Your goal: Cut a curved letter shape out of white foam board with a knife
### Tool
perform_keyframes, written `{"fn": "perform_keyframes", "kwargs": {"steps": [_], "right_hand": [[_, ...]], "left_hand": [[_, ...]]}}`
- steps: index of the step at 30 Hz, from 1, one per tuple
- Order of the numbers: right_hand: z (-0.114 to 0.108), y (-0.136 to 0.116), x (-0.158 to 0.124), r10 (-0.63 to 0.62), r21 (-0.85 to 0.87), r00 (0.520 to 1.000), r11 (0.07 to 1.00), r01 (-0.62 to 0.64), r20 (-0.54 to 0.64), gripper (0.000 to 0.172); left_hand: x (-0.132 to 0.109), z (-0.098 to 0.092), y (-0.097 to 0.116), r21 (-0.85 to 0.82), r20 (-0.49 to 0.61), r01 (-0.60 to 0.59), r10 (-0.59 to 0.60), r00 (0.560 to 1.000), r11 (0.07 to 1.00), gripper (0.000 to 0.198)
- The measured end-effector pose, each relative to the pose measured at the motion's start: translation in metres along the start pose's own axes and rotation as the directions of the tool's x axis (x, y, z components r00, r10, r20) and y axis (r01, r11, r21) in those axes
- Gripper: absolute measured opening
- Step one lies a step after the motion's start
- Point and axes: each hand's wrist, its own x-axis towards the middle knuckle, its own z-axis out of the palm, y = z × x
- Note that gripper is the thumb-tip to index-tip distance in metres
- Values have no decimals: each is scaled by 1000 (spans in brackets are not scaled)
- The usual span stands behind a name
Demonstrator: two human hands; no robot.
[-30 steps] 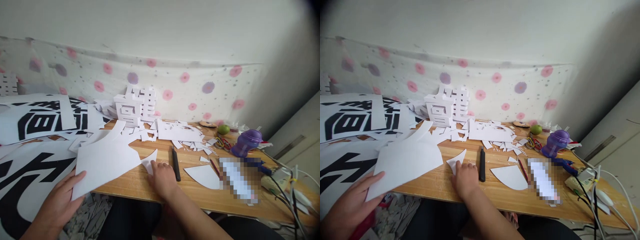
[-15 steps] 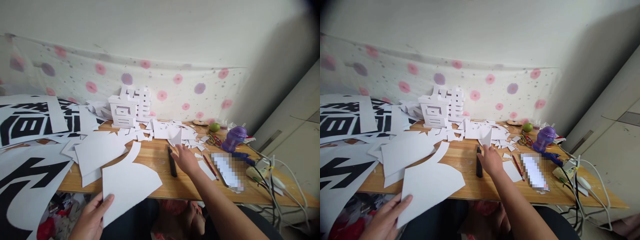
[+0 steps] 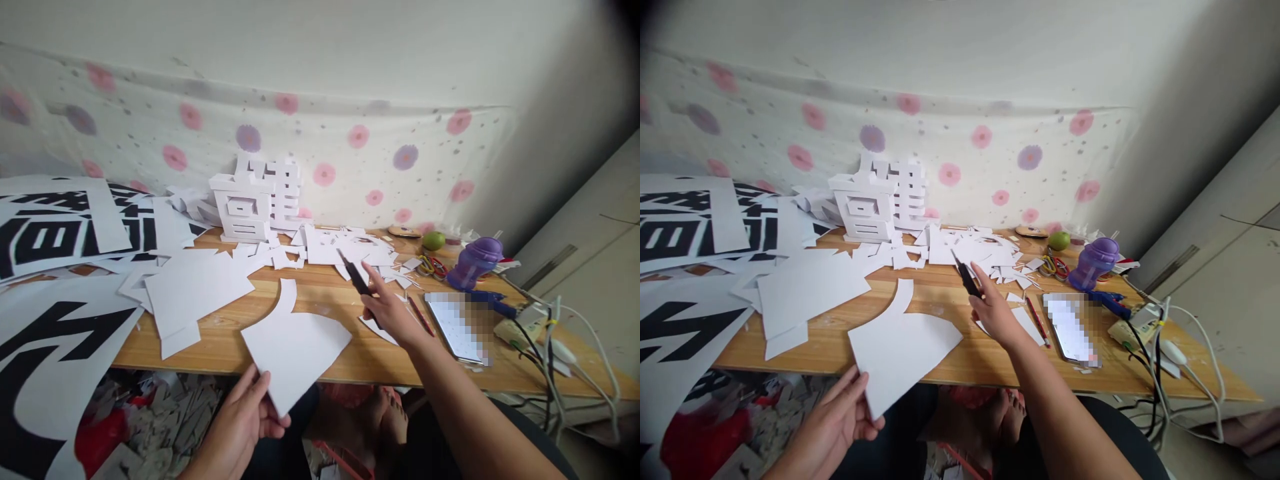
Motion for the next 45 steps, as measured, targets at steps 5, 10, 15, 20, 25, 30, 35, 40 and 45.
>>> {"fn": "perform_keyframes", "kwargs": {"steps": [5, 10, 15, 20, 25, 30, 35, 40, 45], "right_hand": [[-38, 17, -51, 28, 415, 999, 910, -19, -16, 42], [-52, 34, -81, 95, 721, 983, 692, 50, -159, 38], [-43, 35, -82, 214, 865, 948, 491, 102, -234, 37], [-27, 30, -81, 225, 867, 918, 457, 197, -327, 50], [-17, 39, -73, 191, 714, 821, 621, 324, -538, 27], [4, 39, -64, 107, 580, 862, 780, 236, -495, 27], [29, 35, -49, 114, 446, 955, 895, 22, -275, 38], [41, 42, -33, 23, 171, 893, 983, 61, -449, 27], [41, 56, -32, 78, 287, 893, 956, 59, -443, 24]], "left_hand": [[6, -16, 10, 511, 195, 53, -176, 965, 858, 49], [20, -15, 54, 812, 493, -440, -47, 869, 383, 27], [64, 40, 86, 655, 753, -742, 205, 625, -144, 28], [107, 97, 85, 644, 755, -706, 97, 648, -294, 31], [123, 106, 84, 615, 774, -722, 66, 630, -317, 27], [131, 98, 79, 624, 771, -720, 92, 630, -303, 25], [122, 92, 61, 388, 920, -759, 167, 356, -523, 9], [111, 88, 55, 319, 946, -745, 154, 284, -586, 23], [110, 86, 56, 266, 963, -759, 129, 236, -595, 20]]}}
